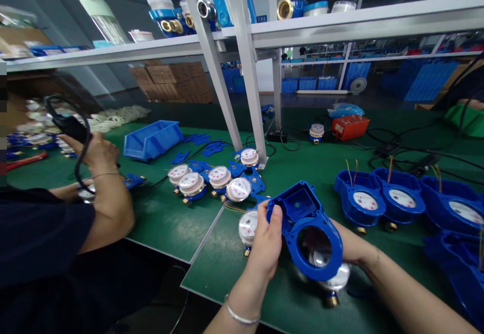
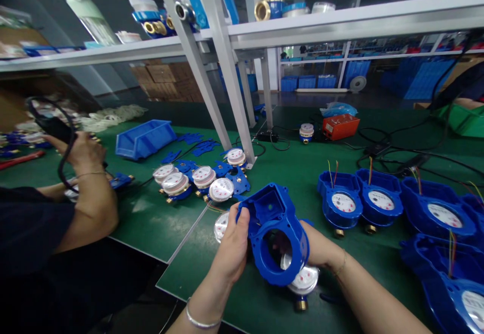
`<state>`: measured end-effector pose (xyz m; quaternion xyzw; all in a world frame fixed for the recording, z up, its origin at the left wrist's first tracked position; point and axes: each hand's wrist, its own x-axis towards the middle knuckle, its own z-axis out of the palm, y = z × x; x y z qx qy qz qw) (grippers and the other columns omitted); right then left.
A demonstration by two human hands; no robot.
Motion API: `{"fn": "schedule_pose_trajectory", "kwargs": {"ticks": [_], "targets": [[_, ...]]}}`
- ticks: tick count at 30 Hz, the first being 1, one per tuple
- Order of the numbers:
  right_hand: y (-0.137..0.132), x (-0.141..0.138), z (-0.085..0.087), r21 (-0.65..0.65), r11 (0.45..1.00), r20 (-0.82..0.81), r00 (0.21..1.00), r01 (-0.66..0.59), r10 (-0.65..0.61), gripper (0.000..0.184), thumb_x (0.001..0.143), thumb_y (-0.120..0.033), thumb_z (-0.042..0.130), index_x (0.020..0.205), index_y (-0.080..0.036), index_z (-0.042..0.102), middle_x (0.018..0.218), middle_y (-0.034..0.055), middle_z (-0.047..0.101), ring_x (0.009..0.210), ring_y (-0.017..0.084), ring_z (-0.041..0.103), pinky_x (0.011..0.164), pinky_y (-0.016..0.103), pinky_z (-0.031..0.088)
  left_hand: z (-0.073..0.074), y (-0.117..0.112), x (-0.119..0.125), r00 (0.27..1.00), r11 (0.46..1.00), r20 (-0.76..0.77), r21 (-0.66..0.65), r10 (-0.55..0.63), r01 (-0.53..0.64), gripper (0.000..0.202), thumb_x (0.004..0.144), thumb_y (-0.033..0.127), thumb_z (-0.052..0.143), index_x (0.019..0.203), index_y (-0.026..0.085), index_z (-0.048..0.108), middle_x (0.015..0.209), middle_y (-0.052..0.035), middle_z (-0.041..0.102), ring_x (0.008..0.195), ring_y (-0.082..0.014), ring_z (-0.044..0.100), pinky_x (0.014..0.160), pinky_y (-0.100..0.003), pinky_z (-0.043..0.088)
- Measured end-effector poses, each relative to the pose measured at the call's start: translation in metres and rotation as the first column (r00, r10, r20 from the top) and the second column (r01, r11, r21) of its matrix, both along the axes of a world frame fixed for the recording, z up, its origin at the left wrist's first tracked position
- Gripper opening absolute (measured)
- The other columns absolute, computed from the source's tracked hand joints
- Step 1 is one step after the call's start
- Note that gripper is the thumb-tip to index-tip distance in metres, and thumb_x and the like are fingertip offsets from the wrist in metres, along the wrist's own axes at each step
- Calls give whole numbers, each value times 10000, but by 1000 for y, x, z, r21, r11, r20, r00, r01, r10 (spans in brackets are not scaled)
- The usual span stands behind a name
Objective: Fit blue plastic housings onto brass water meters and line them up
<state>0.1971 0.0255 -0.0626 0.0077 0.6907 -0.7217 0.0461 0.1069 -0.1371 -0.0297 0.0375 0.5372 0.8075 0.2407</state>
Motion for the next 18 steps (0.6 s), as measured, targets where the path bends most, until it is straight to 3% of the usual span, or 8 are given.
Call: {"fn": "schedule_pose_trajectory", "kwargs": {"ticks": [3,6,9,12,15,18], "targets": [[1,0,-3,-117,993,35,999,8,-4,266,649,-306,780,840,-148,683,802,59,686,755,230,622,738,362,510,-1,3,0,998,998,-27,-37,-51,50,334,740,376,687,1018,230,572,884,-37,665,910,-233,609,873,-328,454],[6,-1,-8,-247,963,95,992,106,-84,302,743,-405,690,873,-132,672,809,81,689,766,237,646,761,386,518,-2,5,-2,993,992,-74,-87,-94,88,355,742,417,673,1022,230,562,862,-30,660,856,-222,608,838,-323,466],[12,2,-10,-340,910,138,970,237,-200,399,842,-516,527,982,-158,634,881,88,685,815,223,654,796,380,512,-3,8,-5,979,977,-132,-164,-157,134,336,767,455,632,1008,231,570,829,-20,649,818,-206,598,813,-309,466],[12,12,0,-438,823,175,932,361,-316,571,874,-645,335,1186,-205,524,984,87,669,873,228,648,795,392,510,-4,11,-7,948,943,-176,-254,-265,216,317,778,469,611,966,214,617,797,-34,649,785,-213,594,817,-331,463],[2,23,19,-489,706,241,857,513,-456,608,834,-578,524,1328,-253,384,1073,69,651,954,239,623,811,382,499,-1,15,-6,914,914,-232,-316,-334,254,345,754,433,654,1011,203,651,957,-80,658,958,-256,578,962,-372,388],[-7,29,31,-475,669,252,817,571,-519,639,779,-398,689,1325,-260,387,1095,49,639,990,228,601,828,343,480,7,15,-1,884,921,-345,-333,-317,201,479,726,339,707,1181,242,591,1331,-71,494,1283,-253,362,1113,-333,177]]}}
